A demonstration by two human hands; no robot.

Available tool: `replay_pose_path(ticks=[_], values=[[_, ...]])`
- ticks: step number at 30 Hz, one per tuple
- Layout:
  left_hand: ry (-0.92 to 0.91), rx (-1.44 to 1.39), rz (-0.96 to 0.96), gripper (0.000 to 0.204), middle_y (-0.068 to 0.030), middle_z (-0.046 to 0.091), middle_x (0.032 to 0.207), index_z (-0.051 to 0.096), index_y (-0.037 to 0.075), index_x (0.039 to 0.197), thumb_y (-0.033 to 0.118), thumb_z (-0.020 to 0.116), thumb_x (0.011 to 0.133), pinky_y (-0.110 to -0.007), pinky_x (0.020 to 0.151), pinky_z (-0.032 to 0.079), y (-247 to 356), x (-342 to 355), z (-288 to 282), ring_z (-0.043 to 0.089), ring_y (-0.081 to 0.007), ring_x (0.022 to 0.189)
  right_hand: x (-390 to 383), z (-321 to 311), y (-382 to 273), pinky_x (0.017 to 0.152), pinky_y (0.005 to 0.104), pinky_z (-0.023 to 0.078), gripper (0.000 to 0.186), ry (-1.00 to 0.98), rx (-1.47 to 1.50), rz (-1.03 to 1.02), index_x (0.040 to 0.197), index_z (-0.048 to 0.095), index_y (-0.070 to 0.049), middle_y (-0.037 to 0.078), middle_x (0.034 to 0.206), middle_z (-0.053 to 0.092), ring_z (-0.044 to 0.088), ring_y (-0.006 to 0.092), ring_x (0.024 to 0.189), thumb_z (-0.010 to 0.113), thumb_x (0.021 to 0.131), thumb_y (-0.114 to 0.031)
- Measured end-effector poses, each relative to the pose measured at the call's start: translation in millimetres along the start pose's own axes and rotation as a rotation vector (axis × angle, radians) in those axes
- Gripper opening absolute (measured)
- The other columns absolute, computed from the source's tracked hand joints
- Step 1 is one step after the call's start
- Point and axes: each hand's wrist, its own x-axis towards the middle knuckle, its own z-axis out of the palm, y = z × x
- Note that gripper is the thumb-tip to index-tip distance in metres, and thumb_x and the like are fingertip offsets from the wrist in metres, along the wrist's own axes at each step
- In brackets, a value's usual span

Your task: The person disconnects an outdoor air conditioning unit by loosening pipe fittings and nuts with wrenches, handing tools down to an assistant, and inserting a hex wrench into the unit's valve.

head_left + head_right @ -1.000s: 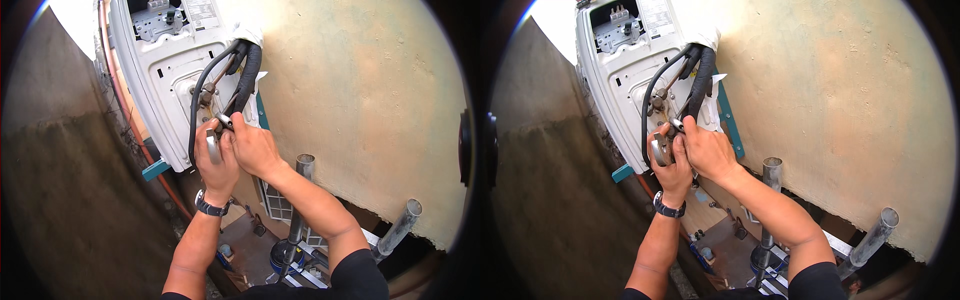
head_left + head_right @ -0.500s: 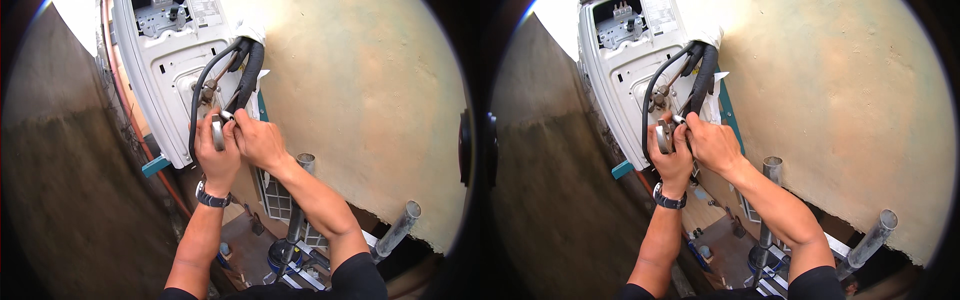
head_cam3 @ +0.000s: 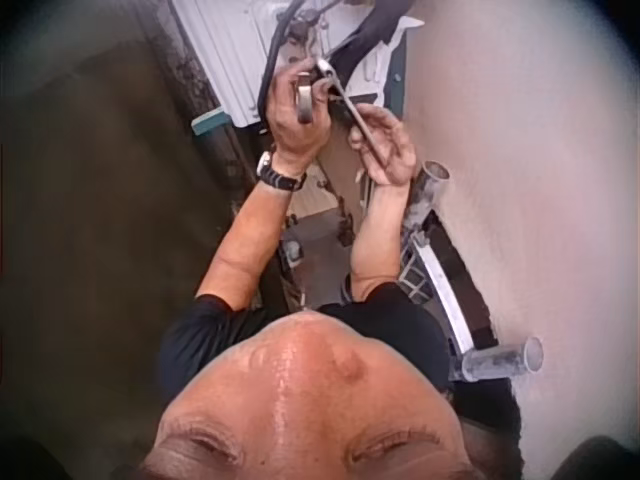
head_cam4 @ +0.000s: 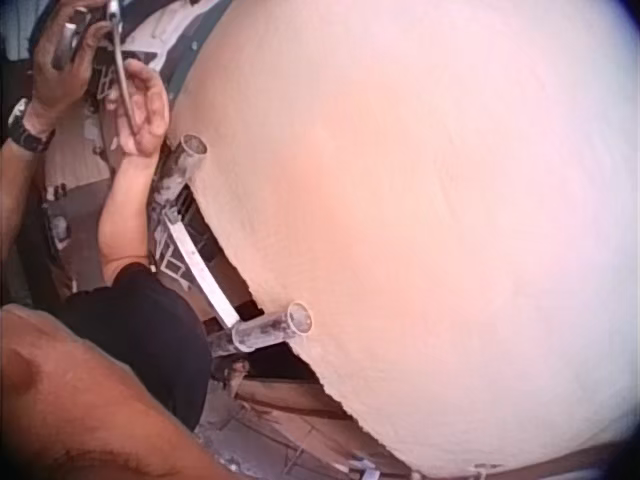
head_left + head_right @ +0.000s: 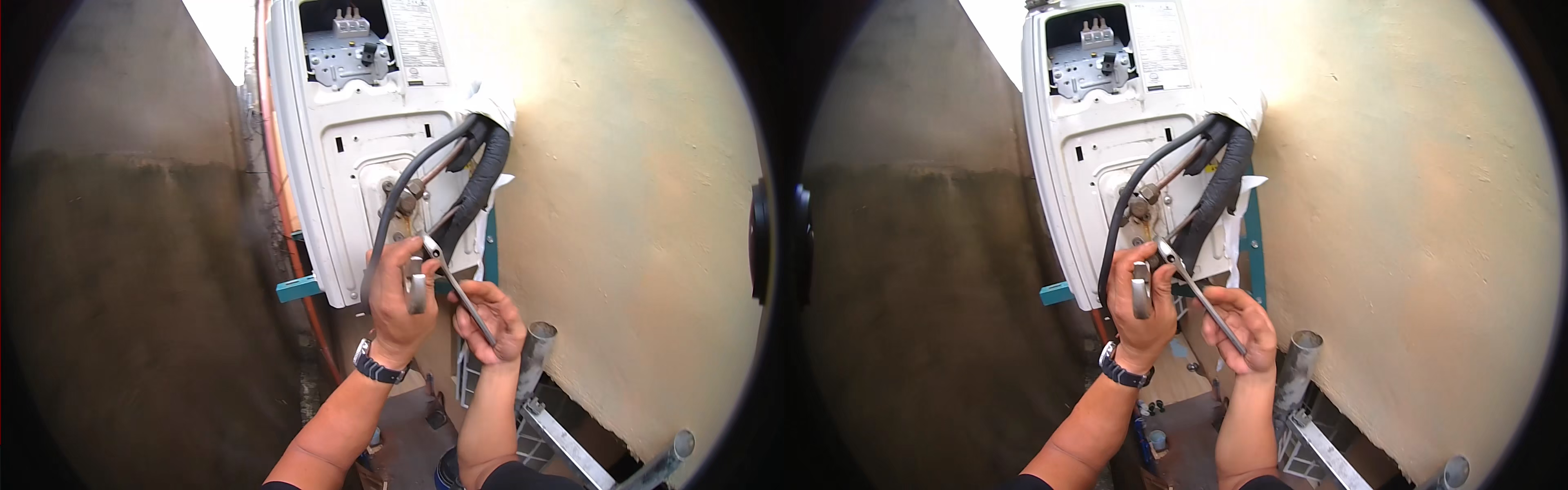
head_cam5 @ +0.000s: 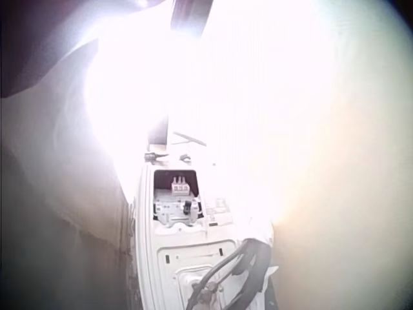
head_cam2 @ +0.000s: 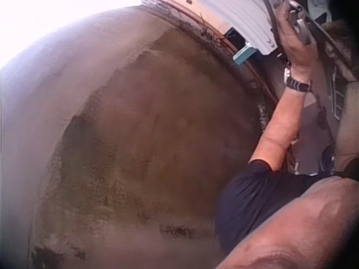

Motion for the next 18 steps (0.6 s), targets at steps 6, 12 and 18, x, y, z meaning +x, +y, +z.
replay_pose_path(ticks=[6,12,18], values=[[0.013,0.094,0.042,0.030,-0.0171,0.064,0.106,0.061,0.000,0.119,0.013,0.075,0.096,-0.039,0.086,0.050,9,-3,13,0.064,-0.0315,0.096,0,-3,13,0.108,0.0515,0.045,0.044,0.105,0.480,-0.714,0.093,0.061,-0.007,0.008,0.092,0.065,0.059,0.0181,0.068,0.046,0.112,-0.044],[0.013,0.126,0.027,0.036,-0.0173,0.059,0.112,0.056,-0.001,0.124,0.021,0.071,0.101,-0.040,0.091,0.048,4,-8,16,0.060,-0.0307,0.099,-2,30,-9,0.046,0.0242,0.040,0.048,0.161,0.386,-0.798,0.070,0.039,-0.013,0.001,0.058,0.040,0.037,0.0104,0.045,0.056,0.110,-0.034],[0.013,0.123,0.036,0.039,-0.0178,0.059,0.113,0.056,-0.001,0.126,0.024,0.071,0.101,-0.038,0.092,0.049,1,-11,15,0.061,-0.0296,0.101,-2,48,-26,0.044,0.0279,0.043,0.053,0.176,0.135,-0.849,0.069,0.040,-0.010,0.002,0.057,0.040,0.038,0.0129,0.045,0.056,0.108,-0.043]])
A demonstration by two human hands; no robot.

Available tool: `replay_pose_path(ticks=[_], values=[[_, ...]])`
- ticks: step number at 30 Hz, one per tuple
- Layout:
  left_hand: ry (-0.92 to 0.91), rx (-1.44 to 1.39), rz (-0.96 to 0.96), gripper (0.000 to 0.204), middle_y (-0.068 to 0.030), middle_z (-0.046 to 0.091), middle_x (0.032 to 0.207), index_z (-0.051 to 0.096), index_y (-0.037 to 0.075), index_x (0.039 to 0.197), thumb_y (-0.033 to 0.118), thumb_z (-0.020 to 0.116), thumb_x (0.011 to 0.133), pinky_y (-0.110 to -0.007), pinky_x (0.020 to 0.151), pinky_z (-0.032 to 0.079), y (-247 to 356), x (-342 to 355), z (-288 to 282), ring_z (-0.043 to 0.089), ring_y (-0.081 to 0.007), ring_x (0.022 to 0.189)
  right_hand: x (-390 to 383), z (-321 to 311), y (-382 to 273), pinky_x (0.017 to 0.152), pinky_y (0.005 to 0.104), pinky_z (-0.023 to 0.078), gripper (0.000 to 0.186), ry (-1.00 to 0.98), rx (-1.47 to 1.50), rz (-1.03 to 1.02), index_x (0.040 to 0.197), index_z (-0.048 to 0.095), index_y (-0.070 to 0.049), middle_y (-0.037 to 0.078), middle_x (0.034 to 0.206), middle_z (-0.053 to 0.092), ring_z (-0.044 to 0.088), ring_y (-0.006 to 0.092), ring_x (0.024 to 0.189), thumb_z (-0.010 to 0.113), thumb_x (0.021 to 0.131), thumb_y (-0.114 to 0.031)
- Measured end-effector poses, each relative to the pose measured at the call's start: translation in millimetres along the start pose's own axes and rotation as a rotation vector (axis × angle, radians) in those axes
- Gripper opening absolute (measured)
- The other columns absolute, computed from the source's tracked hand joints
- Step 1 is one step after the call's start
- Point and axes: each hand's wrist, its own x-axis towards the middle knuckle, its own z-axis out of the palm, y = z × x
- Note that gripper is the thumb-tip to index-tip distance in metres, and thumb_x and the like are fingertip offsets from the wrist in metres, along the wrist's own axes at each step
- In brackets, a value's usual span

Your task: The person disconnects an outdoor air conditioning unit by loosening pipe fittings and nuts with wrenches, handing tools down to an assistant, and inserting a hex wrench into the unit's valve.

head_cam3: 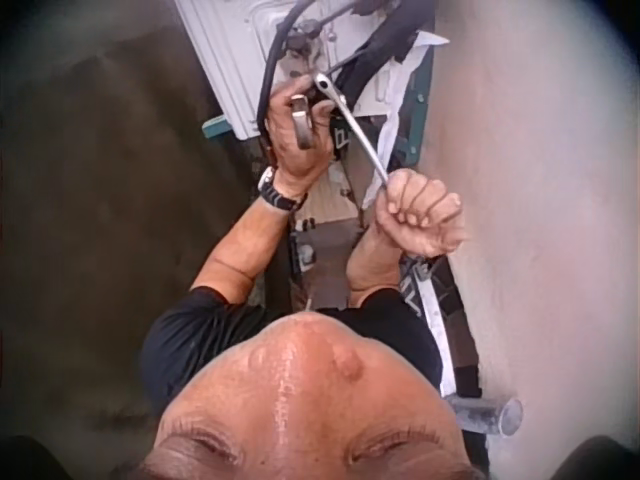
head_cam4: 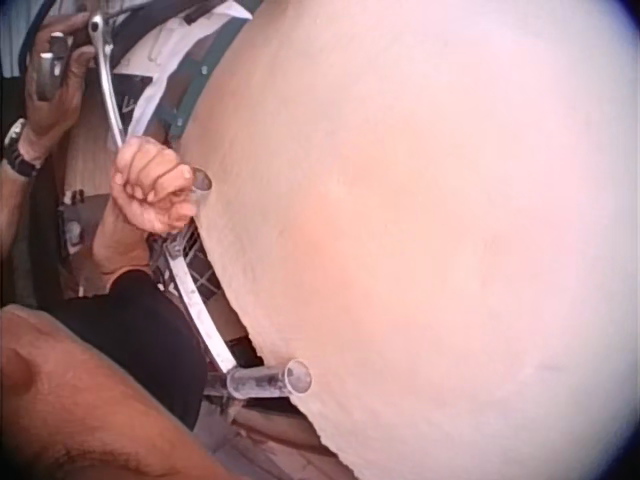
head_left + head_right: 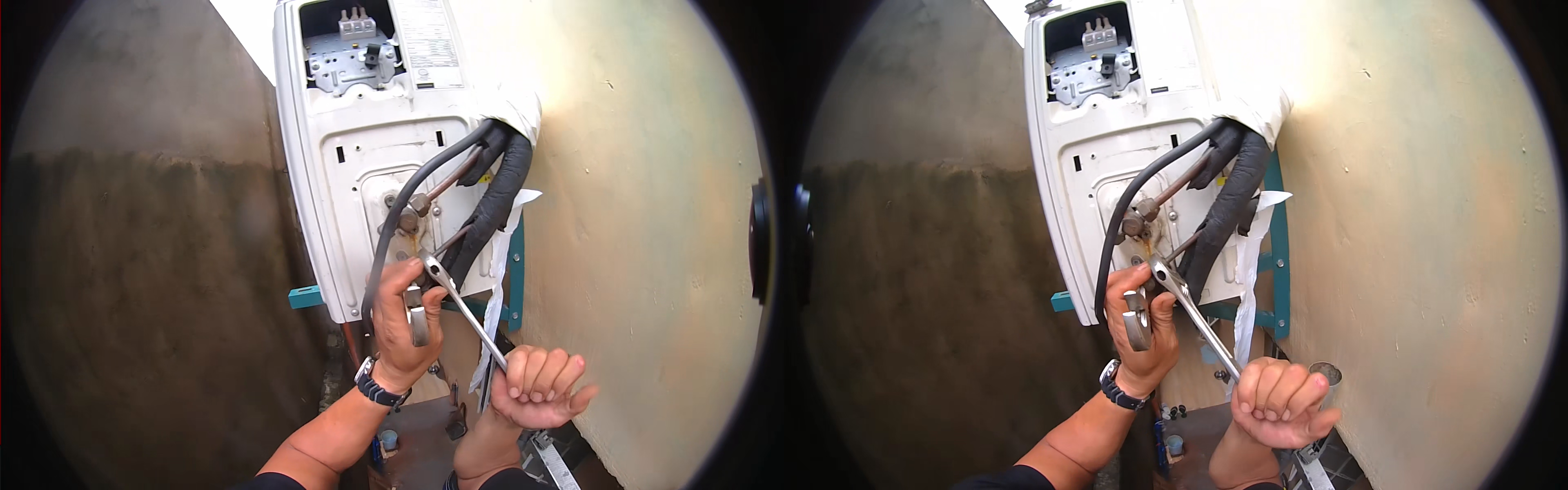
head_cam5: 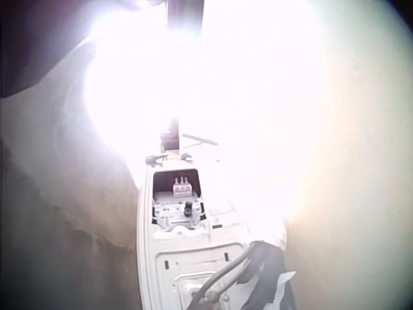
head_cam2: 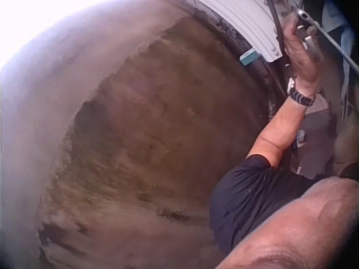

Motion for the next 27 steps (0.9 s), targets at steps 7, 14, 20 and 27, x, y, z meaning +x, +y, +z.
replay_pose_path(ticks=[7,14,20,27], values=[[-0.003,-0.056,-0.035,0.040,-0.0191,0.063,0.118,0.057,-0.001,0.127,0.024,0.073,0.100,-0.040,0.094,0.052,6,1,-2,0.065,-0.0316,0.106,6,1,7,0.035,0.0254,0.034,0.059,-0.239,-0.022,-0.146,0.066,0.035,-0.012,-0.001,0.056,0.035,0.031,0.0106,0.038,0.063,0.103,-0.049],[-0.021,-0.023,0.018,0.047,-0.0230,0.058,0.123,0.051,-0.003,0.132,-0.010,0.058,0.086,-0.043,0.099,0.049,3,4,-9,0.061,-0.0364,0.111,9,11,17,0.032,0.0216,0.023,0.050,-0.235,-0.067,-0.225,0.068,0.029,-0.015,-0.004,0.056,0.028,0.022,0.0054,0.036,0.055,0.107,-0.030],[-0.018,0.043,0.028,0.043,-0.0231,0.058,0.123,0.052,-0.003,0.130,-0.009,0.055,0.088,-0.041,0.098,0.049,4,5,-4,0.061,-0.0356,0.111,29,33,4,0.032,0.0223,0.022,0.046,-0.239,-0.134,-0.161,0.068,0.028,-0.015,-0.003,0.056,0.028,0.023,0.0059,0.036,0.049,0.108,-0.022],[-0.014,-0.039,0.020,0.040,-0.0220,0.060,0.120,0.053,-0.002,0.130,-0.007,0.054,0.090,-0.040,0.098,0.049,3,4,-3,0.063,-0.0326,0.108,20,17,6,0.033,0.0244,0.021,0.048,-0.360,-0.150,-0.177,0.068,0.031,-0.013,-0.003,0.057,0.031,0.021,0.0065,0.037,0.058,0.106,-0.026]])
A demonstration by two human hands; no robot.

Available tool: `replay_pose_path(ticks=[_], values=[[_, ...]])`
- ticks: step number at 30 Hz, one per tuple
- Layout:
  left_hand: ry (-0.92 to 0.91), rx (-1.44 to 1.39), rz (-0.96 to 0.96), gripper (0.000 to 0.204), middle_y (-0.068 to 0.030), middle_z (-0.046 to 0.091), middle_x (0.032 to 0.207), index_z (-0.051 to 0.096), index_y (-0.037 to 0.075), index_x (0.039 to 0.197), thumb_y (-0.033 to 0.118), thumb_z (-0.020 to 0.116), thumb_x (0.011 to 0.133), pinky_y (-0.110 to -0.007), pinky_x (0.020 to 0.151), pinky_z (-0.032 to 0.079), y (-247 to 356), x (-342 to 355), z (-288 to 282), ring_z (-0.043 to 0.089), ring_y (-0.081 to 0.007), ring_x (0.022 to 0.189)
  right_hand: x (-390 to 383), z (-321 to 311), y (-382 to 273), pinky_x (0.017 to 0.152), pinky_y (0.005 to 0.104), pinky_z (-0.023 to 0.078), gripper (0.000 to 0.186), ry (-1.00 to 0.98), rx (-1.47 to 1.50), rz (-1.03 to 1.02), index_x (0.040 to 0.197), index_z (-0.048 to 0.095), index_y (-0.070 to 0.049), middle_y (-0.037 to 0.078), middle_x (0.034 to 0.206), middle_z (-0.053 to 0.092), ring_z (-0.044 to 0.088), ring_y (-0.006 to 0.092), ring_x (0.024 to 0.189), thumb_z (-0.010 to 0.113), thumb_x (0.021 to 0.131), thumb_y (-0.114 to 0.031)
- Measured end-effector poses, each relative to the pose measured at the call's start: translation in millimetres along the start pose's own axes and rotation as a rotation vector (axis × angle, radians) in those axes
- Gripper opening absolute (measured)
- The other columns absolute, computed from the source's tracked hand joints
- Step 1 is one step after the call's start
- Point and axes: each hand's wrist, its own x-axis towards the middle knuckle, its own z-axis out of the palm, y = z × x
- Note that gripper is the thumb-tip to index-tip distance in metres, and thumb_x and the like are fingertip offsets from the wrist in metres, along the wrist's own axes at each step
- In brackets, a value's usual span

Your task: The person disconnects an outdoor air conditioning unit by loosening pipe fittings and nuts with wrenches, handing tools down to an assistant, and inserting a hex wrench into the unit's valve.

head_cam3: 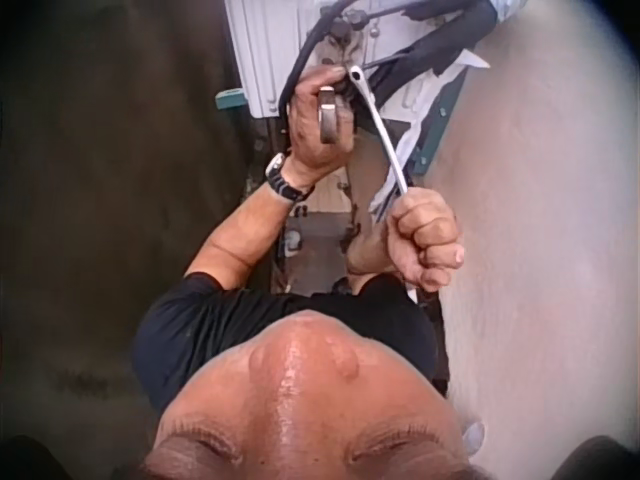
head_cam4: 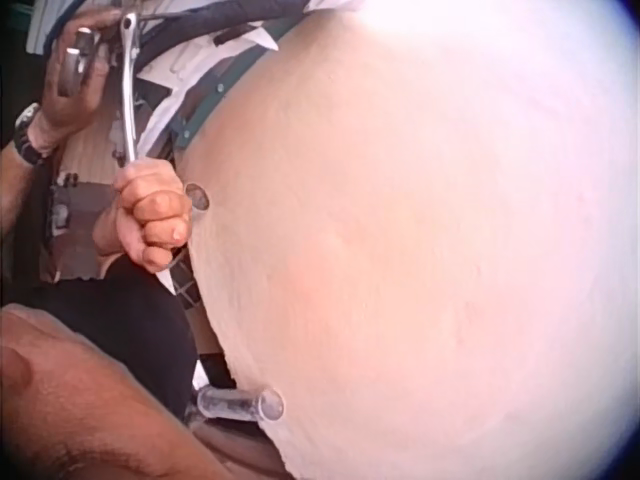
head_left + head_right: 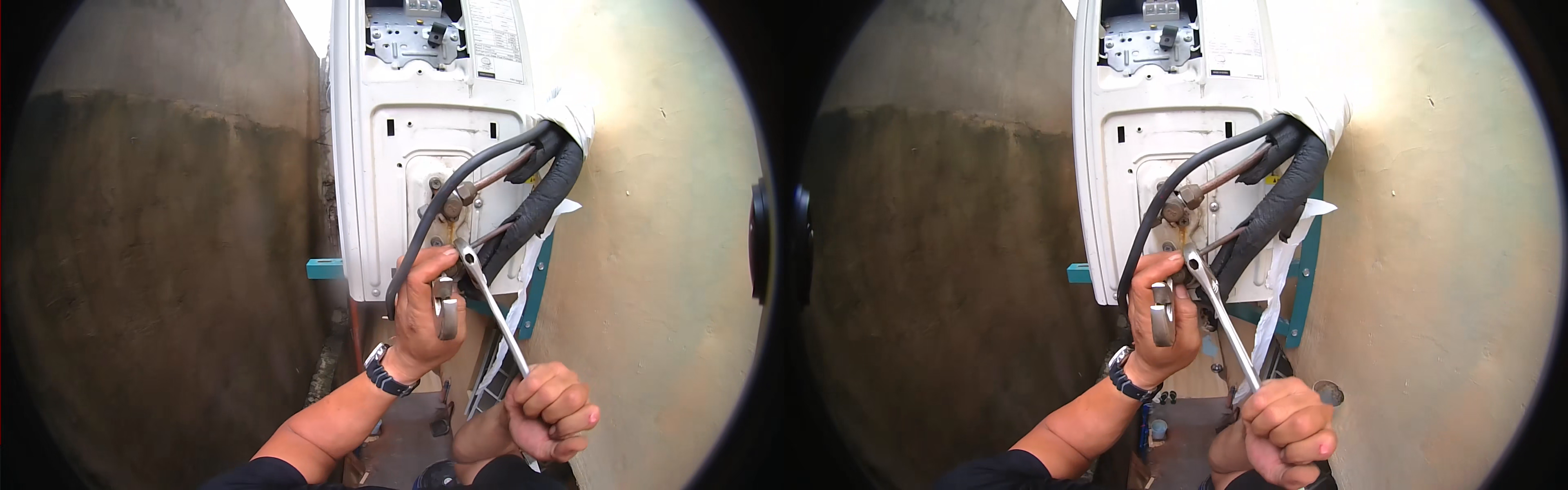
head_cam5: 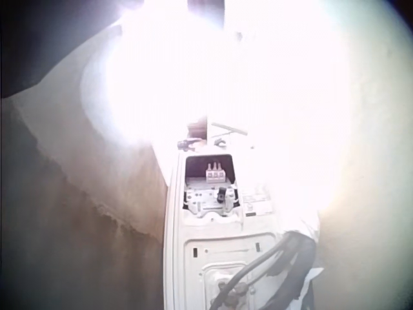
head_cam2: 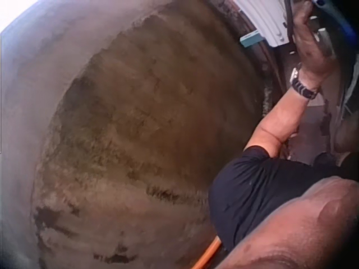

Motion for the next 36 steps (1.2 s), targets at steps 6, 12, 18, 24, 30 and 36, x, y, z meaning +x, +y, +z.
replay_pose_path(ticks=[6,12,18,24,30,36], values=[[0.001,0.037,-0.007,0.042,-0.0232,0.059,0.121,0.051,-0.003,0.131,-0.007,0.053,0.089,-0.042,0.100,0.048,1,-5,0,0.062,-0.0352,0.110,13,15,-6,0.033,0.0245,0.020,0.047,0.032,-0.044,0.057,0.068,0.028,-0.014,-0.003,0.055,0.028,0.019,0.0063,0.037,0.048,0.109,-0.022],[0.003,0.033,-0.019,0.043,-0.0233,0.058,0.123,0.050,-0.003,0.131,-0.008,0.054,0.088,-0.043,0.101,0.047,1,-4,2,0.060,-0.0360,0.112,24,29,-7,0.031,0.0263,0.024,0.048,0.016,-0.120,0.097,0.067,0.025,-0.013,-0.002,0.053,0.027,0.022,0.0082,0.036,0.045,0.110,-0.019],[-0.018,0.012,-0.018,0.041,-0.0216,0.058,0.125,0.052,-0.003,0.130,-0.007,0.053,0.089,-0.042,0.102,0.047,0,-4,0,0.060,-0.0353,0.114,30,27,-10,0.030,0.0294,0.030,0.047,-0.011,-0.181,0.100,0.067,0.028,-0.010,0.000,0.050,0.030,0.026,0.0104,0.034,0.050,0.108,-0.018],[-0.022,-0.049,-0.070,0.040,-0.0214,0.058,0.126,0.052,-0.003,0.130,-0.006,0.051,0.090,-0.041,0.103,0.046,0,-7,-3,0.059,-0.0331,0.115,26,20,-11,0.030,0.0294,0.028,0.045,-0.117,-0.180,0.063,0.070,0.032,-0.009,-0.001,0.050,0.031,0.025,0.0103,0.034,0.057,0.105,-0.020],[-0.008,-0.025,-0.072,0.044,-0.0214,0.055,0.127,0.048,-0.002,0.133,-0.007,0.051,0.090,-0.042,0.104,0.045,-1,-8,0,0.057,-0.0331,0.116,35,40,-10,0.031,0.0285,0.025,0.029,-0.007,-0.235,0.120,0.083,0.043,-0.005,-0.002,0.050,0.029,0.023,0.0084,0.035,0.056,0.106,-0.019],[0.009,-0.044,-0.083,0.044,-0.0210,0.055,0.126,0.048,-0.001,0.132,-0.008,0.051,0.089,-0.042,0.104,0.044,1,-9,4,0.057,-0.0333,0.117,43,40,-10,0.031,0.0280,0.026,0.014,-0.096,-0.248,0.134,0.111,0.057,-0.004,-0.002,0.050,0.028,0.023,0.0090,0.035,0.055,0.106,-0.017]])
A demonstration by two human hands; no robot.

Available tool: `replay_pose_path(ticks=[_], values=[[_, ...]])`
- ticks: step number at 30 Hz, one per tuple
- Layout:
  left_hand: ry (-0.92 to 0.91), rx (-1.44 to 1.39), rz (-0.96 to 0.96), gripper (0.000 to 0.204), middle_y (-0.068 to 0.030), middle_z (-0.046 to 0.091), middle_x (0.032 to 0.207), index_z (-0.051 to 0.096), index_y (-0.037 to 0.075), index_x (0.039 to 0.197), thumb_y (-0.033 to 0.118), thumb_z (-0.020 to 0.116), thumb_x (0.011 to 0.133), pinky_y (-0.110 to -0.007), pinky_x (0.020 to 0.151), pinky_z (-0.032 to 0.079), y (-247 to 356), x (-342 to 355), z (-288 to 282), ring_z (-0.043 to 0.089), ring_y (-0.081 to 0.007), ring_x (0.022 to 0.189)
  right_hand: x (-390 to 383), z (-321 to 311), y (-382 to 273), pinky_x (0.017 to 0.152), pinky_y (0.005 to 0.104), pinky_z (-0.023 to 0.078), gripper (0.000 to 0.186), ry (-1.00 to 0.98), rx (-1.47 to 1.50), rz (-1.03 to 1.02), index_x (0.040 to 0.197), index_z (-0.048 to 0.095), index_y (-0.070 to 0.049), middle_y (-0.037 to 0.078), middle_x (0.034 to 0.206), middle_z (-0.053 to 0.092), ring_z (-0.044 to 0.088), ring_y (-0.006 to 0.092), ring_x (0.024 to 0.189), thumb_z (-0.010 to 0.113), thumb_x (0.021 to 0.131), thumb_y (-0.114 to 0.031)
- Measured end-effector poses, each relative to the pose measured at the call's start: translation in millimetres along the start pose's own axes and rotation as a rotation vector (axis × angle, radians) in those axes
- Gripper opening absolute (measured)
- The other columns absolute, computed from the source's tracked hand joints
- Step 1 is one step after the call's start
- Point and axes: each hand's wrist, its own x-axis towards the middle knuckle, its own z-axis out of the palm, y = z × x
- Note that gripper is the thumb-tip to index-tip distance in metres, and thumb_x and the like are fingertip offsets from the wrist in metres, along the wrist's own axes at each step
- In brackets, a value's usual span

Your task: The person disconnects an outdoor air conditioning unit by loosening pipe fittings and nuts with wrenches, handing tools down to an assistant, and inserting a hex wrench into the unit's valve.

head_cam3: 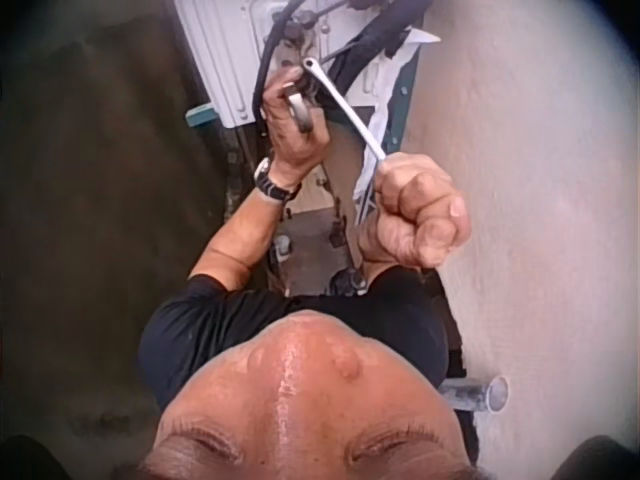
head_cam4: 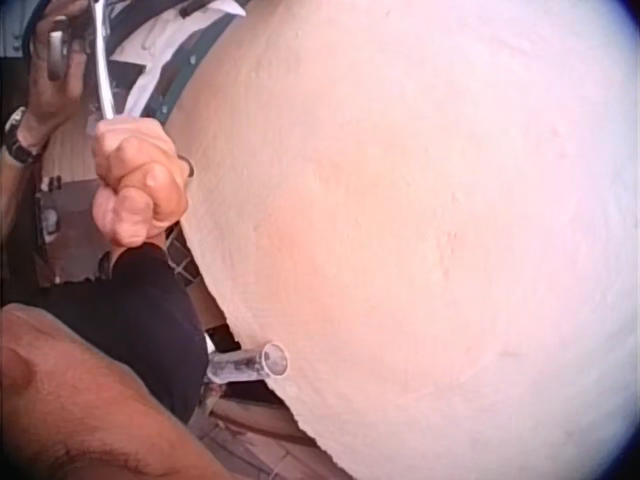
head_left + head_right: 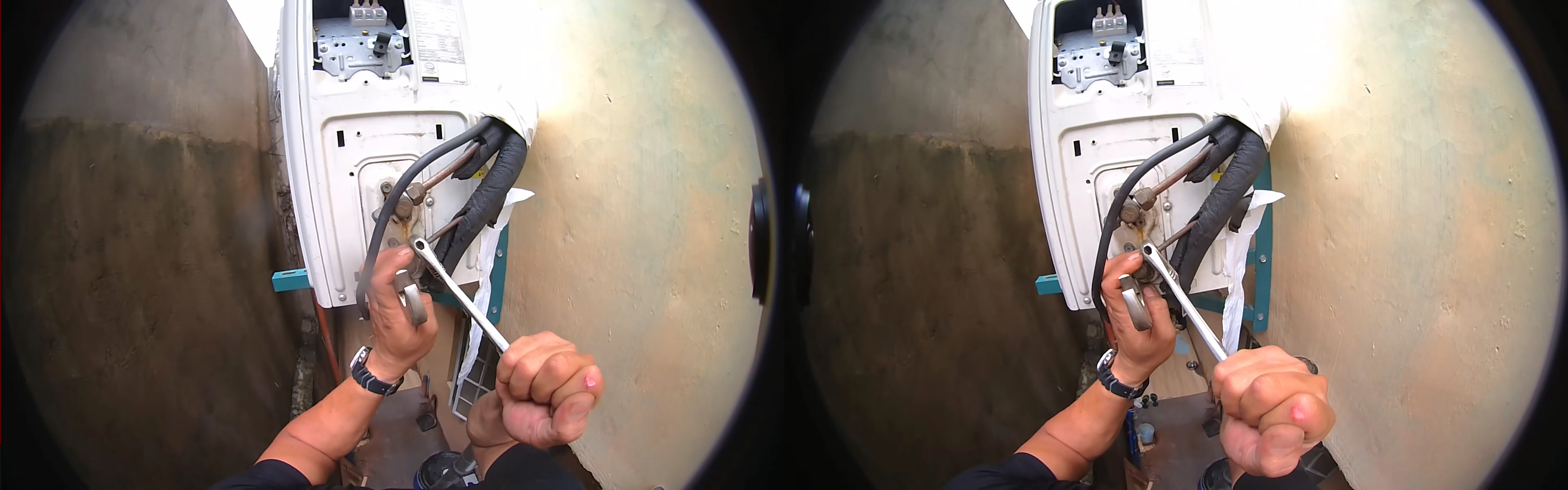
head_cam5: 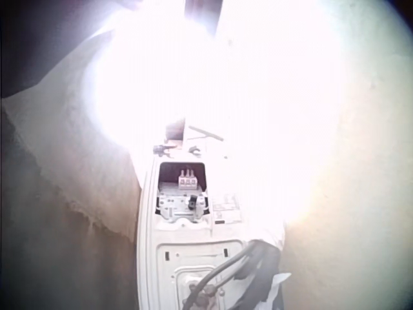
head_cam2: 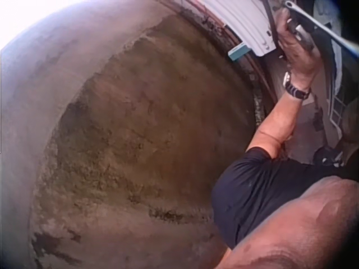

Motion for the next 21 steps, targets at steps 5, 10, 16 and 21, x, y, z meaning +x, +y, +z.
replay_pose_path(ticks=[5,10,16,21], values=[[-0.028,-0.018,0.015,0.043,-0.0202,0.054,0.127,0.048,0.000,0.132,-0.008,0.051,0.090,-0.042,0.104,0.044,-1,-1,-4,0.057,-0.0327,0.117,-3,0,-3,0.032,0.0287,0.026,0.012,0.015,-0.003,0.018,0.114,0.057,-0.005,-0.001,0.051,0.029,0.024,0.0096,0.036,0.054,0.104,-0.011],[-0.037,0.031,-0.005,0.043,-0.0192,0.054,0.128,0.048,0.000,0.133,-0.007,0.051,0.090,-0.042,0.104,0.044,2,1,0,0.056,-0.0328,0.117,-1,-3,-5,0.034,0.0292,0.026,0.010,-0.029,-0.040,0.028,0.111,0.055,-0.006,0.000,0.052,0.031,0.025,0.0108,0.037,0.054,0.101,-0.006],[-0.011,-0.005,-0.042,0.046,-0.0181,0.049,0.132,0.045,0.001,0.135,-0.007,0.049,0.090,-0.040,0.108,0.041,-1,-5,2,0.052,-0.0300,0.121,3,4,0,0.035,0.0296,0.024,0.007,-0.031,0.006,-0.022,0.104,0.050,0.002,0.001,0.053,0.032,0.026,0.0103,0.039,0.050,0.097,0.001],[-0.026,-0.024,-0.051,0.047,-0.0168,0.046,0.133,0.044,0.001,0.136,-0.009,0.047,0.090,-0.039,0.108,0.041,-3,-5,0,0.051,-0.0277,0.122,12,15,-2,0.030,0.0255,0.022,0.044,0.020,-0.127,0.033,0.071,0.024,-0.012,-0.004,0.051,0.024,0.019,0.0065,0.035,0.047,0.108,-0.017]])
